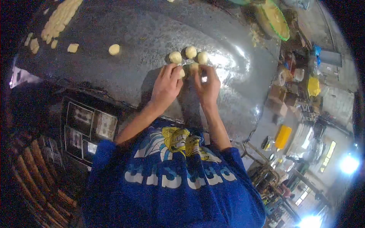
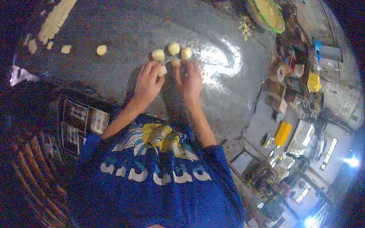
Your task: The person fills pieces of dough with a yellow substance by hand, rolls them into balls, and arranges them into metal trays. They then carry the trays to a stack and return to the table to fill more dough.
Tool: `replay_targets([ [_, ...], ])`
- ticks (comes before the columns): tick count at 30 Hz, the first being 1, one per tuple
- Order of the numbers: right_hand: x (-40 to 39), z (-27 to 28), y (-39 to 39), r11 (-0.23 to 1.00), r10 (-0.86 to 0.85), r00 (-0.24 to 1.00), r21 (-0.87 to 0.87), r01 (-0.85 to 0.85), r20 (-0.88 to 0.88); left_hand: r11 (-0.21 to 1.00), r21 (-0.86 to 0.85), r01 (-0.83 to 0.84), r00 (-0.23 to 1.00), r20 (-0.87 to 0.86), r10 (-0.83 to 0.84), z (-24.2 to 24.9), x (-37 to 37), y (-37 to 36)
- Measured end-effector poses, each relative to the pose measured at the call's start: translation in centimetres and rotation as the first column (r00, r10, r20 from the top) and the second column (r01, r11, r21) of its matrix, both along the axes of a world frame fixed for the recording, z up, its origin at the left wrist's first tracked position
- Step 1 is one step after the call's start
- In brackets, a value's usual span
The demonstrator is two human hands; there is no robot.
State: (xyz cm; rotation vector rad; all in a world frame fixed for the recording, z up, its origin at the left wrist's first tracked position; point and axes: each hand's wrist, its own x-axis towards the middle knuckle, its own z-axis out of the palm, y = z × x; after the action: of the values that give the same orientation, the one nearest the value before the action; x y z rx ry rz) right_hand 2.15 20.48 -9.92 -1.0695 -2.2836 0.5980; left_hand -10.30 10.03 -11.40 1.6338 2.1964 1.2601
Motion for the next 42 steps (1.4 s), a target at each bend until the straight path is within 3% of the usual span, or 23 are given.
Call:
replay_targets([
  [4,-0.2,-0.5,-1.7,0.993,0.038,0.993,-0.11,-0.051,-0.115,0.99,-0.126,-0.068,0.997,-0.045,0.063,0.8,1.4,-0.3],
  [8,0.3,0.8,-0.6,0.984,0.091,0.99,-0.145,-0.107,-0.109,0.995,-0.052,-0.089,0.996,0.001,0.09,2.2,-0.1,-0.1],
  [10,0.2,1.0,1.3,0.999,-0.005,0.99,-0.034,0.0,-0.139,0.991,-0.027,-0.129,0.991,-0.025,0.128,2.5,-1.4,1.0],
  [11,-0.1,0.6,2.6,0.996,0.023,0.994,0.085,-0.014,-0.106,0.99,-0.02,-0.138,0.987,-0.082,0.136,2.3,-2.1,2.0],
  [12,-0.7,0.7,3.3,0.996,0.019,0.994,0.083,-0.01,-0.108,0.989,-0.01,-0.146,0.98,-0.137,0.143,2.3,-2.7,2.9],
  [14,-2.0,1.3,4.9,0.979,0.071,0.997,0.19,-0.072,0.014,0.986,-0.091,-0.14,0.983,-0.131,0.128,2.2,-3.5,4.7],
  [15,-2.0,-0.1,6.1,0.959,0.184,0.979,0.203,-0.197,0.082,0.976,-0.21,-0.06,0.998,-0.045,0.052,0.8,-4.2,5.5],
  [16,-1.8,-0.8,6.7,0.96,0.182,0.98,0.203,-0.195,0.081,0.947,-0.32,0.028,0.999,0.049,-0.014,0.7,-4.5,5.9],
  [18,-1.7,-1.6,7.9,0.925,0.381,0.924,0.029,-0.38,-0.031,0.958,-0.283,0.043,0.998,0.049,-0.031,1.0,-4.4,5.4],
  [24,-1.6,-0.3,5.0,0.924,0.371,0.927,-0.079,-0.375,-0.054,0.988,-0.139,0.06,0.997,0.045,-0.054,0.8,-2.9,4.9],
  [29,-1.5,-0.4,5.0,0.952,0.305,0.948,0.012,-0.305,-0.086,0.981,-0.15,0.122,0.992,0.037,-0.118,1.2,-3.9,5.6],
  [31,-1.8,-0.4,5.4,0.956,0.291,0.952,0.055,-0.287,-0.091,0.945,-0.326,0.025,0.99,0.142,0.022,2.8,-3.1,5.0],
  [33,-2.0,-0.7,5.8,0.883,0.454,0.889,0.097,-0.458,0.063,0.947,-0.321,0.027,0.996,0.084,0.0,1.8,-3.2,5.1],
  [36,-1.7,0.7,5.2,0.896,0.39,0.92,0.216,-0.388,0.038,0.965,-0.261,0.004,0.999,0.043,0.007,1.1,-2.9,4.8],
  [38,-2.2,0.8,5.2,0.886,0.425,0.905,0.193,-0.423,0.031,0.974,-0.224,-0.025,0.997,0.067,0.041,1.1,-2.8,4.5],
  [40,-2.4,0.2,5.2,0.878,0.453,0.891,0.163,-0.451,0.023,0.983,-0.185,-0.017,0.974,0.219,0.058,1.5,-2.5,4.4],
  [42,-3.0,-0.3,6.2,0.867,0.487,0.864,0.053,-0.496,0.131,0.985,-0.168,-0.026,0.979,0.195,0.059,1.2,-2.5,3.7],
])
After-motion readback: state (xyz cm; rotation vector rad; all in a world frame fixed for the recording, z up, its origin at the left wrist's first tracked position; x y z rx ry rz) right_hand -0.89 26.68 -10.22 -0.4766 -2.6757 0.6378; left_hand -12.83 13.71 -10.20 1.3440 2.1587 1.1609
